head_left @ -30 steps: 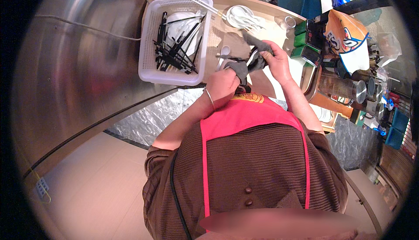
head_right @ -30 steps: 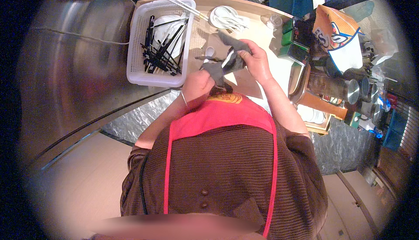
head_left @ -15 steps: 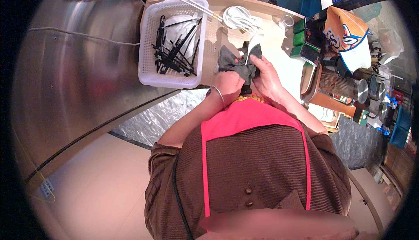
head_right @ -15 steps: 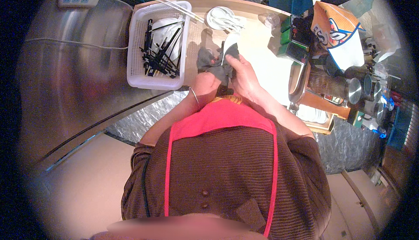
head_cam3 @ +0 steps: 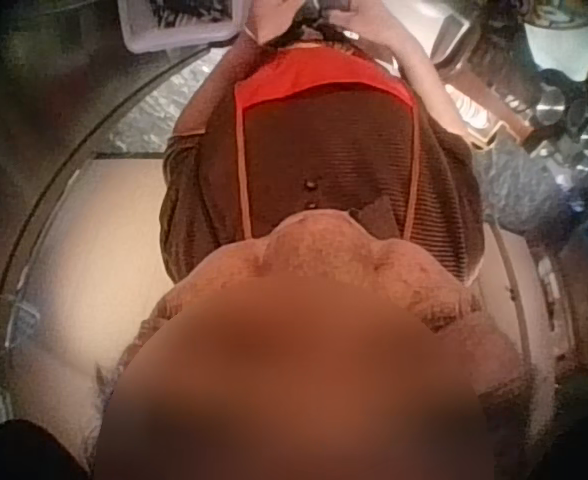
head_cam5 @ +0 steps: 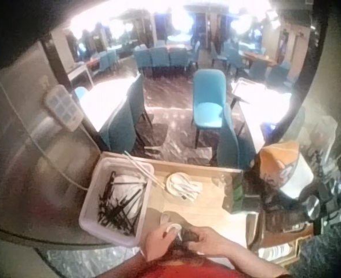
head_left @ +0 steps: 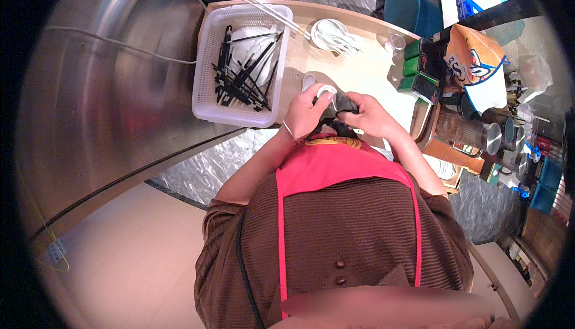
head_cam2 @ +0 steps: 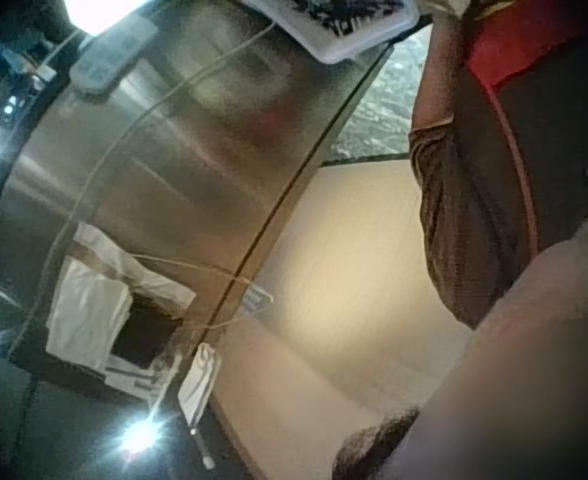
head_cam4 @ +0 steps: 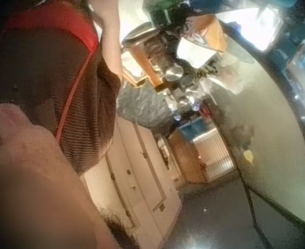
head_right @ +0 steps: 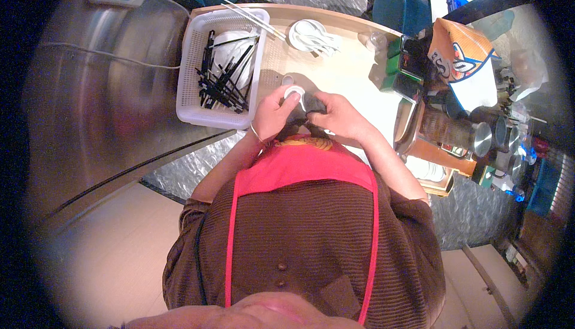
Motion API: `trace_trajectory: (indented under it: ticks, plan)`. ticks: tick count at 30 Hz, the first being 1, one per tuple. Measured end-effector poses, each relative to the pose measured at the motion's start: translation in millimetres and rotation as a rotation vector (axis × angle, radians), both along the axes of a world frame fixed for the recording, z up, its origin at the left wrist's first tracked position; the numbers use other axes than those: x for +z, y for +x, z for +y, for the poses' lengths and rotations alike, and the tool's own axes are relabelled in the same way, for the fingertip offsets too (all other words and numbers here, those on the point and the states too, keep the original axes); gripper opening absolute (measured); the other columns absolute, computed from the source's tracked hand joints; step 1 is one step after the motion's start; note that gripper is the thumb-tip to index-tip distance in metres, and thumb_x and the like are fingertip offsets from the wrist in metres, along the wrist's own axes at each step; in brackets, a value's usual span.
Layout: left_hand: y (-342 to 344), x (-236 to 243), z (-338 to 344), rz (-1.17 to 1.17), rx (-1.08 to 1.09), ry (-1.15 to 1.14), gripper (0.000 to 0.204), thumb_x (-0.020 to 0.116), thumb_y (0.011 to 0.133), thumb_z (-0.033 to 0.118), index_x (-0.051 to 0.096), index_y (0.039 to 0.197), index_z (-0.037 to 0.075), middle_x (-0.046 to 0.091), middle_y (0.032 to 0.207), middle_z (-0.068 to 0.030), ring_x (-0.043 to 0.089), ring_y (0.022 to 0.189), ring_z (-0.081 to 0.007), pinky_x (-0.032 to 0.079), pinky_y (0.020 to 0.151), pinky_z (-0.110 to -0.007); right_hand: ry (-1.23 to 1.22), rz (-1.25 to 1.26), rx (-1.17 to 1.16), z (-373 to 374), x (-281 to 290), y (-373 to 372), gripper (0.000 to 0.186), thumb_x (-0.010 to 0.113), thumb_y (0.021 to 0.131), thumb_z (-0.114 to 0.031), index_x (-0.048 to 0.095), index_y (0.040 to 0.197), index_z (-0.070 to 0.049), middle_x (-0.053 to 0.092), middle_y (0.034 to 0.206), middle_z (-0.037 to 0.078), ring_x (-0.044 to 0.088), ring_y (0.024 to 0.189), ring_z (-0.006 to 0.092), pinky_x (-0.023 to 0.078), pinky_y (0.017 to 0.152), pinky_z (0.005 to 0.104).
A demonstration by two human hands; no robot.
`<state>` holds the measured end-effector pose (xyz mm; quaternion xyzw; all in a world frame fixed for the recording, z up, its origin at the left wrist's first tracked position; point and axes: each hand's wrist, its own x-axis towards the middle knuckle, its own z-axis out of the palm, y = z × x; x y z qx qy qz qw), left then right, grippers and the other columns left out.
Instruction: The person dries spoons, forks, and chopsticks with a dark cloth after washing, then places them into a white plastic basket on the counter. The person handles items one at a time, wiping each piece before setting it aside.
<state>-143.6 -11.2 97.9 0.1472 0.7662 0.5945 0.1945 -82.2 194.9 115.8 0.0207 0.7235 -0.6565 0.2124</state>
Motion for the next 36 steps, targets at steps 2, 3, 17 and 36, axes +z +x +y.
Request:
trace_trajectory:
  ticks: [2,3,17,36]
  plan:
    - [-5,-7,-5,0.021,0.028,-0.097,0.026,0.065,0.103,0.024,0.071,0.115,0.002,0.073,0.091,-0.0177,0.069,0.084,-0.0188,0.054,0.076,-0.035,-0.047,-0.190,0.020,-1,5,3,0.023,0.067,0.092,-0.007,0.066,0.114,0.001,0.067,0.087,0.002,0.062,0.081,0.0101,0.051,0.075,0.0283]
    - [-9,-10,-10,0.008,0.056,-0.133,0.026,0.065,0.102,0.024,0.071,0.115,0.002,0.073,0.091,-0.0184,0.070,0.084,-0.0194,0.053,0.076,-0.035,0.002,-0.130,0.028,-1,8,5,0.023,0.067,0.092,-0.007,0.066,0.113,0.001,0.067,0.086,0.002,0.061,0.081,0.0100,0.051,0.075,0.0282]
    - [-32,-41,-45,-0.243,0.061,0.060,0.033,0.061,0.107,0.024,0.070,0.123,-0.003,0.073,0.114,-0.0070,0.065,0.107,-0.0122,0.050,0.096,-0.027,-0.251,-0.179,-0.650,17,-28,-25,0.017,0.072,0.097,-0.016,0.067,0.103,-0.001,0.066,0.080,0.003,0.062,0.060,0.0124,0.052,0.055,0.0264]
    - [-2,-15,-150,-0.754,0.072,0.694,0.066,0.062,0.093,-0.006,0.039,0.155,0.000,0.057,0.147,-0.0156,0.058,0.133,-0.0247,0.045,0.115,-0.038,-0.379,-0.183,-0.756,19,-69,-76,0.023,0.054,0.100,-0.005,0.060,0.119,0.007,0.072,0.102,0.018,0.075,0.092,0.0288,0.060,0.083,0.0371]
